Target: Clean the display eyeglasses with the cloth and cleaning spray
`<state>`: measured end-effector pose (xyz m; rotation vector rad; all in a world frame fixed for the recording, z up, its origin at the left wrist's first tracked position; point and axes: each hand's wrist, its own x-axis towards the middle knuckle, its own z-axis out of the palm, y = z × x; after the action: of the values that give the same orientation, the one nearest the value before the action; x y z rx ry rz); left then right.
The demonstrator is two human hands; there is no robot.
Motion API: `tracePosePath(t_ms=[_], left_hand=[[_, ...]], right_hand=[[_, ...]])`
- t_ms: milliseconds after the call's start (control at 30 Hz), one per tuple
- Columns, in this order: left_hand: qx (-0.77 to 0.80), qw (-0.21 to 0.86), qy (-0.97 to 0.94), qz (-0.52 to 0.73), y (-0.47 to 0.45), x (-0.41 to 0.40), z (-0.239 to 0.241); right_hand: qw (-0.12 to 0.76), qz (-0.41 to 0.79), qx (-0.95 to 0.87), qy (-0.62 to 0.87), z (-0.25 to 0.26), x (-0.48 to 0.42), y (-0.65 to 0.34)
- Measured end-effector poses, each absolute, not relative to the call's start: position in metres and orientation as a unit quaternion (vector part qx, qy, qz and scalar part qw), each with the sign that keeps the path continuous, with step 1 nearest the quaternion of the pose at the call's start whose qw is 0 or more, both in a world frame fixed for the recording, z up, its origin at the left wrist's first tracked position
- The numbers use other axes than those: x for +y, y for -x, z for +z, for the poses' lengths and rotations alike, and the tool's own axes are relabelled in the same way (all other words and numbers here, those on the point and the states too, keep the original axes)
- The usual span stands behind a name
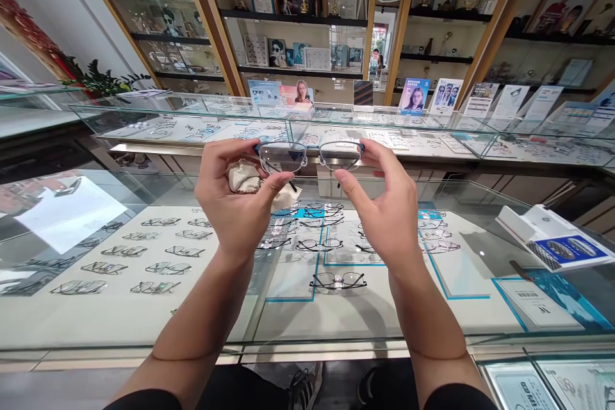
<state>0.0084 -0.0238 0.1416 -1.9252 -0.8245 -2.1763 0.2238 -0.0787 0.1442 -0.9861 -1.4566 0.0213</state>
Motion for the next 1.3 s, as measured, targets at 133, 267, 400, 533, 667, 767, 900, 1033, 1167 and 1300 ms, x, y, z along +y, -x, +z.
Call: tracePosePath(t_ms=[133,267,400,533,667,767,900,1033,1167,1300], left_hand=[[-0.278,0.058,0.641,-0.713,-0.008,-0.023,0.142],[-0.283,0.054,0.643,-0.709,-0.008,-0.023,0.141],[-0.281,0.057,0.647,-0.707,-0.008,-0.022,0.141],[-0.288,0.056,0.65,-0.701,-0.007,-0.022,0.142],[-0.285,0.051,0.65,-0.703,-0.006,-0.021,0.142],[-0.281,0.041,0.654,-0.701,-0.006,-0.021,0.142],[-0.296,0.033,0.664,-0.686,-0.004,-0.018,0.142],[-0.296,0.014,0.663,-0.688,-0.003,-0.016,0.142],[-0.298,-0.001,0.661,-0.689,-0.003,-0.017,0.144],[-0.31,-0.015,0.661,-0.683,-0.002,-0.019,0.145]], right_hand=[[0.641,-0.003,-0.642,0.42,0.145,-0.08,-0.225],[0.64,-0.001,-0.644,0.419,0.145,-0.081,-0.225],[0.638,-0.006,-0.647,0.418,0.145,-0.083,-0.225],[0.635,-0.021,-0.646,0.424,0.146,-0.084,-0.225],[0.632,-0.036,-0.648,0.424,0.147,-0.086,-0.225],[0.636,-0.039,-0.647,0.419,0.148,-0.088,-0.224],[0.639,-0.031,-0.642,0.422,0.15,-0.09,-0.223],[0.641,-0.045,-0.641,0.419,0.151,-0.091,-0.222],[0.641,-0.061,-0.642,0.415,0.151,-0.091,-0.222],[0.642,-0.074,-0.642,0.412,0.15,-0.09,-0.222]])
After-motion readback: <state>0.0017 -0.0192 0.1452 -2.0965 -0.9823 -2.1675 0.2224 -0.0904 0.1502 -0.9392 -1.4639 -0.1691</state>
